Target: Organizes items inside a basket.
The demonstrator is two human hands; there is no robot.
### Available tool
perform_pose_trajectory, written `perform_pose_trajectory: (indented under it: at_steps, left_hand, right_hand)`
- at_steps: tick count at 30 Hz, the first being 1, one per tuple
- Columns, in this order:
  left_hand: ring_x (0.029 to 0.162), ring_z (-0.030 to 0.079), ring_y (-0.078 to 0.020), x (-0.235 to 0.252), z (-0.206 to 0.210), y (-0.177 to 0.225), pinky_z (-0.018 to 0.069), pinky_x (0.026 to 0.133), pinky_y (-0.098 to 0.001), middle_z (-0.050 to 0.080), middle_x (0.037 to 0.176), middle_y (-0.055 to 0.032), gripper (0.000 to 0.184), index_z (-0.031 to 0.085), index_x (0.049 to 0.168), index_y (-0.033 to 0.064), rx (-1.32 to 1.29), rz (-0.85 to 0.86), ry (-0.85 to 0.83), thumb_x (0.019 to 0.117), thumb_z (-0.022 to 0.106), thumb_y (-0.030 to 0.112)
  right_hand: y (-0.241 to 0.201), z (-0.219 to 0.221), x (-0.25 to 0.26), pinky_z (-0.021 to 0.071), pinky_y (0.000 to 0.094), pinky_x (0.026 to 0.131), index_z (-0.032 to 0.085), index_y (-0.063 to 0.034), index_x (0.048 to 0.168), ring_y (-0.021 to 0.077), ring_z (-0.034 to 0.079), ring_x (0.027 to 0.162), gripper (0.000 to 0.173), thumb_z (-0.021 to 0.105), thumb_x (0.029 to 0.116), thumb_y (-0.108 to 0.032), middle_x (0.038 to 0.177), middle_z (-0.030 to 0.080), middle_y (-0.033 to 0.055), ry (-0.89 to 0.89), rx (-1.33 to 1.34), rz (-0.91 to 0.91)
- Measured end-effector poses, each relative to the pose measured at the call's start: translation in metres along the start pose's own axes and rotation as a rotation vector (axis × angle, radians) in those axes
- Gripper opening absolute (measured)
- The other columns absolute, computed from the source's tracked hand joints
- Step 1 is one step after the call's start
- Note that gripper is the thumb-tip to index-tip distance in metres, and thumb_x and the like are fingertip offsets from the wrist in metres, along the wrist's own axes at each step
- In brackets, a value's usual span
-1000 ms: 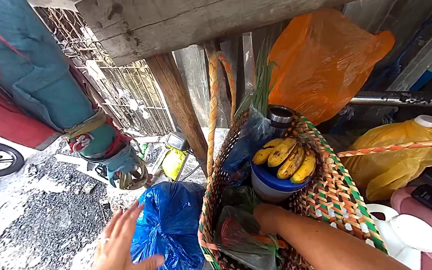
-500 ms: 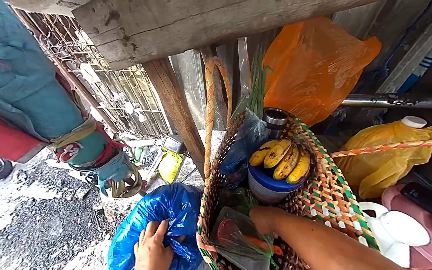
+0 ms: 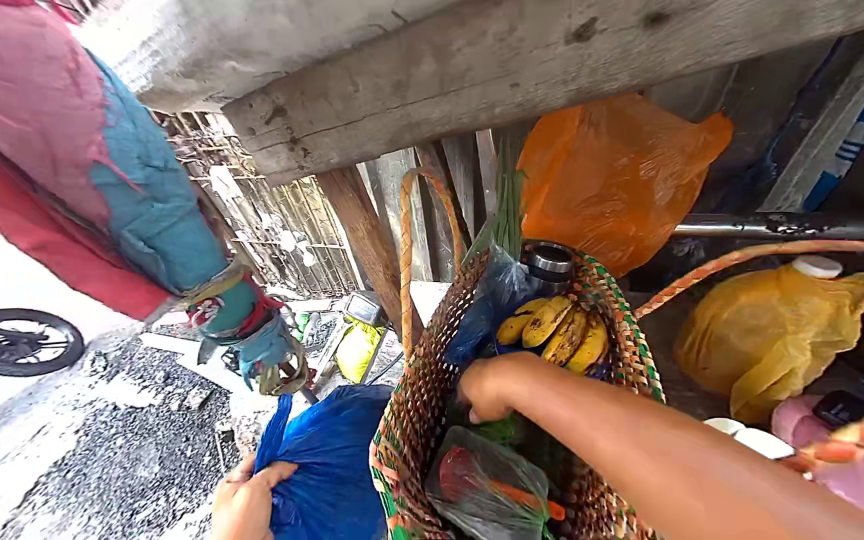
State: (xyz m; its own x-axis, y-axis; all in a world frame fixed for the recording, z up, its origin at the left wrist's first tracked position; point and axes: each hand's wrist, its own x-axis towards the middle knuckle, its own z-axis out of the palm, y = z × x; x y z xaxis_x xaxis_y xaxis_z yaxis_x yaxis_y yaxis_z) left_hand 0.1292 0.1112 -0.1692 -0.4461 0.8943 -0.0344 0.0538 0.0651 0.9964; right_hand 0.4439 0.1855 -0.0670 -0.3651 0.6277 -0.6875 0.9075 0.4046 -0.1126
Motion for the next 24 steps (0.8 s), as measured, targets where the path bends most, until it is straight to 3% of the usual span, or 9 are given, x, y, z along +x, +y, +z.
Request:
perform_pose_trajectory:
  at_steps: [4,7,9,13,15,18,20,22,24]
  left_hand:
    - [0.062,0.069,-0.0148,-0.005,-0.006,0.023,0.0589,0.055,-0.0348,0.070,0.071,-0.0056,0.019,0.064,0.081,0.0029,-0.152,0.080,0.121,0.0649,0.062,-0.008]
    - [0.060,0.067,-0.0117,-0.015,-0.030,0.069,0.0581,0.055,-0.0327,0.067,0.069,-0.0016,0.003,0.062,0.084,0.0061,-0.157,0.171,0.111,0.0846,0.064,0.004]
    - [0.059,0.065,-0.0039,-0.032,-0.047,0.110,0.0571,0.055,-0.0258,0.066,0.068,0.0070,0.014,0.064,0.088,0.0130,-0.029,0.262,0.085,0.0993,0.058,0.018]
    - [0.062,0.060,0.0060,-0.075,-0.057,0.202,0.0536,0.058,-0.0153,0.062,0.071,0.0150,0.012,0.061,0.095,0.0146,0.192,0.443,0.150,0.1043,0.053,0.015]
    - [0.067,0.060,0.0047,-0.080,-0.063,0.238,0.0534,0.062,-0.0165,0.062,0.078,0.0114,0.012,0.060,0.102,0.0119,0.244,0.577,0.156,0.1050,0.055,0.023]
    - [0.087,0.066,0.0022,-0.069,-0.073,0.297,0.0592,0.079,-0.0230,0.066,0.099,0.0080,0.032,0.058,0.124,0.0109,0.308,0.771,0.061,0.1067,0.053,0.037]
    - [0.091,0.067,-0.0012,-0.059,-0.067,0.329,0.0590,0.082,-0.0240,0.065,0.101,0.0049,0.023,0.058,0.121,0.0103,0.224,0.912,-0.037,0.1081,0.050,0.028]
    - [0.098,0.065,-0.0042,-0.056,-0.054,0.346,0.0570,0.086,-0.0242,0.066,0.107,0.0038,0.021,0.059,0.125,0.0125,0.120,1.062,-0.269,0.1086,0.050,0.021]
    - [0.079,0.066,0.0045,-0.100,0.003,0.347,0.0583,0.069,-0.0159,0.069,0.089,0.0147,0.010,0.064,0.108,0.0236,-0.016,1.004,-0.136,0.1061,0.055,0.027]
  right_hand:
    - [-0.005,-0.013,-0.042,0.0444,0.0628,0.103,0.057,-0.0021,0.141,0.0438,0.058,0.125,0.039,0.053,0.1065,-0.021,0.130,0.062,0.0268,0.155,0.023,-0.089]
    - [-0.005,-0.017,-0.079,0.0458,0.0555,0.104,0.055,-0.0069,0.145,0.0364,0.062,0.121,0.040,0.052,0.1077,-0.020,0.129,0.065,0.0208,0.232,0.084,-0.142]
    - [-0.001,-0.016,-0.102,0.0481,0.0489,0.103,0.056,-0.0080,0.145,0.0302,0.064,0.116,0.039,0.054,0.1071,-0.019,0.128,0.066,0.0169,0.293,0.144,-0.183]
    - [0.011,-0.004,-0.132,0.0584,0.0359,0.089,0.052,-0.0151,0.149,0.0174,0.070,0.102,0.054,0.070,0.0990,-0.025,0.124,0.068,0.0088,0.520,0.324,-0.360]
    - [0.007,0.006,-0.142,0.0597,0.0380,0.090,0.044,-0.0174,0.155,0.0198,0.069,0.110,0.071,0.076,0.0937,-0.032,0.136,0.063,0.0088,0.534,0.427,-0.416]
    - [-0.006,0.026,-0.153,0.0600,0.0401,0.093,0.022,-0.0099,0.163,0.0241,0.066,0.120,0.101,0.078,0.0873,-0.045,0.156,0.044,0.0171,0.506,0.587,-0.598]
    - [-0.014,0.042,-0.158,0.0644,0.0364,0.085,0.004,-0.0083,0.165,0.0200,0.068,0.117,0.116,0.077,0.0859,-0.053,0.160,0.036,0.0167,0.485,0.764,-0.792]
    - [-0.026,0.057,-0.174,0.0667,0.0401,0.079,-0.002,-0.0144,0.165,0.0217,0.069,0.116,0.116,0.075,0.0874,-0.054,0.157,0.041,0.0138,0.544,0.963,-0.914]
    - [-0.026,0.066,-0.187,0.0657,0.0387,0.084,0.001,-0.0168,0.165,0.0173,0.067,0.118,0.111,0.067,0.0893,-0.063,0.150,0.051,0.0077,0.700,1.053,-0.890]
